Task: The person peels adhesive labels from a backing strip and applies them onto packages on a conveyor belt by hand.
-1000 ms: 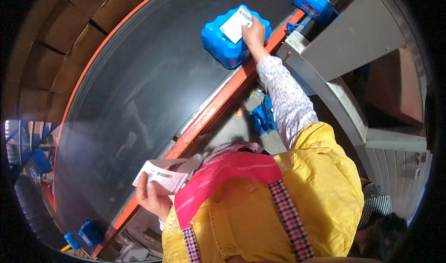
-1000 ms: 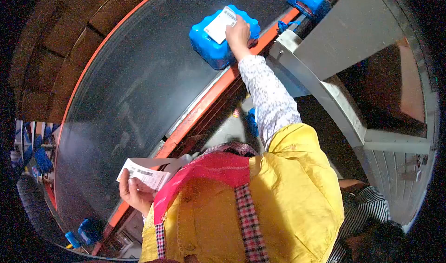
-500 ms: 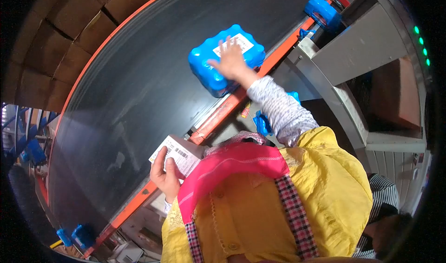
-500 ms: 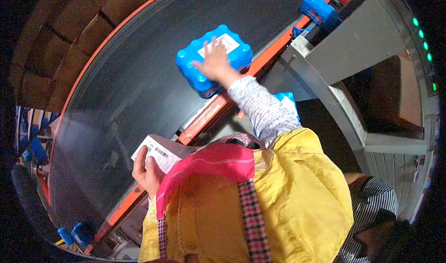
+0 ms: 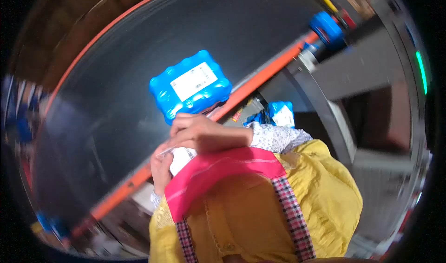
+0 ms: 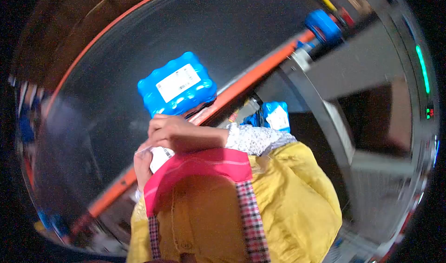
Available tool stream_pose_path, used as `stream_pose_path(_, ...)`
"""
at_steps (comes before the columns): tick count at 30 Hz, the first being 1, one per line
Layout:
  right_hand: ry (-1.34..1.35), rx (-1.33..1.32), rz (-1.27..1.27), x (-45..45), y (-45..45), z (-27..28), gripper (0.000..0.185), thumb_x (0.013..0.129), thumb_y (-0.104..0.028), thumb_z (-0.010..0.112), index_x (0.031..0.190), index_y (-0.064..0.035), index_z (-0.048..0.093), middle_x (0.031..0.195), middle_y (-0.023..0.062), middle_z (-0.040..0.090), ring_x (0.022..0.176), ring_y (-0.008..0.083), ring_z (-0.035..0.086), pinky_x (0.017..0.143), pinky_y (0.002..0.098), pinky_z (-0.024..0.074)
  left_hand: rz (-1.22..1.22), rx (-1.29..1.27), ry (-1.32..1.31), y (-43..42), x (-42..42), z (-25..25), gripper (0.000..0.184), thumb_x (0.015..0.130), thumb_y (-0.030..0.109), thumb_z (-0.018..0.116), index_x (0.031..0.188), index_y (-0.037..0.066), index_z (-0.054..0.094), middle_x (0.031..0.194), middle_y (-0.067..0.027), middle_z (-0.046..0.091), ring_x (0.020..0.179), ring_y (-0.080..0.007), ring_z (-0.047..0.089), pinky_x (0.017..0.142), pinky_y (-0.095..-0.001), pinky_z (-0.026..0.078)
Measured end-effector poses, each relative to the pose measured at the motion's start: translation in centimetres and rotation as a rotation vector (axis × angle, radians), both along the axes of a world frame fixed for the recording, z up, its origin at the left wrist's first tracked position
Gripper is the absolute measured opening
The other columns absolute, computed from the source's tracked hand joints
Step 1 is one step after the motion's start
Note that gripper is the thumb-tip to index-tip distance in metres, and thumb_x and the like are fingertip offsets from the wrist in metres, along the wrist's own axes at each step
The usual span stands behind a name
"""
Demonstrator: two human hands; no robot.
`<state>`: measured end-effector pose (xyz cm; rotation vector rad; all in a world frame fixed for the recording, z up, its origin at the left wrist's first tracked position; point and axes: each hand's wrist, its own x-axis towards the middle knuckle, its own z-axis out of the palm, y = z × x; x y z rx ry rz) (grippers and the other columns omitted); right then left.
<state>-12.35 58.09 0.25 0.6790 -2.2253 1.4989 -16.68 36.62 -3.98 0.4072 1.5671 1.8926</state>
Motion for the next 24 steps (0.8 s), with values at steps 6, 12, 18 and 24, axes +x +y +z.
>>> stream_pose_path(6,0.024,0.085,0.029,0.5,9.6,-3.4,0.021,0.070,-0.001,0.066,0.091,-0.0041,0.066,0.091,0.0103,0.062,0.083,0.0255,0.060,0.070,0.0326,0.0488,0.382,-0.318,0.394,8.9,3.8,-2.4,0.023,0.088,0.017,0.055,0.096,-0.003,0.063,0.087,-0.0066,0.065,0.070,-0.0127,0.059,0.064,-0.0250,0.047)
stream_pose_path(12,-0.045,-0.358,-0.400,2.5,23.4,-5.7,0.015,0.087,-0.010,0.055,0.095,0.0016,0.061,0.087,0.0105,0.063,0.078,0.0170,0.060,0.069,0.0283,0.0481,1.298,-0.010,0.108,14.2,7.7,-4.0,0.027,0.088,0.011,0.056,0.107,-0.008,0.057,0.102,-0.0143,0.061,0.089,-0.0181,0.059,0.079,-0.0254,0.049)
stream_pose_path(18,-0.212,-0.796,-0.380,-0.3,35.5,-7.4,0.019,0.093,-0.013,0.050,0.104,0.0019,0.054,0.088,0.0060,0.062,0.075,0.0089,0.058,0.065,0.0214,0.0462,1.500,0.012,0.467,18.2,13.3,-0.1,0.061,0.078,-0.005,0.061,0.133,-0.006,0.034,0.124,-0.0214,0.049,0.101,-0.0220,0.058,0.084,-0.0280,0.051)
stream_pose_path(24,-0.295,-0.820,-0.109,-1.1,35.1,-3.5,0.021,0.093,-0.011,0.048,0.109,0.0017,0.051,0.092,0.0072,0.061,0.080,0.0108,0.059,0.069,0.0225,0.0471,1.351,-0.003,0.932,19.2,15.3,11.6,0.057,0.080,0.011,0.056,0.130,-0.010,0.038,0.136,-0.0231,0.039,0.124,-0.0261,0.042,0.099,-0.0321,0.037)
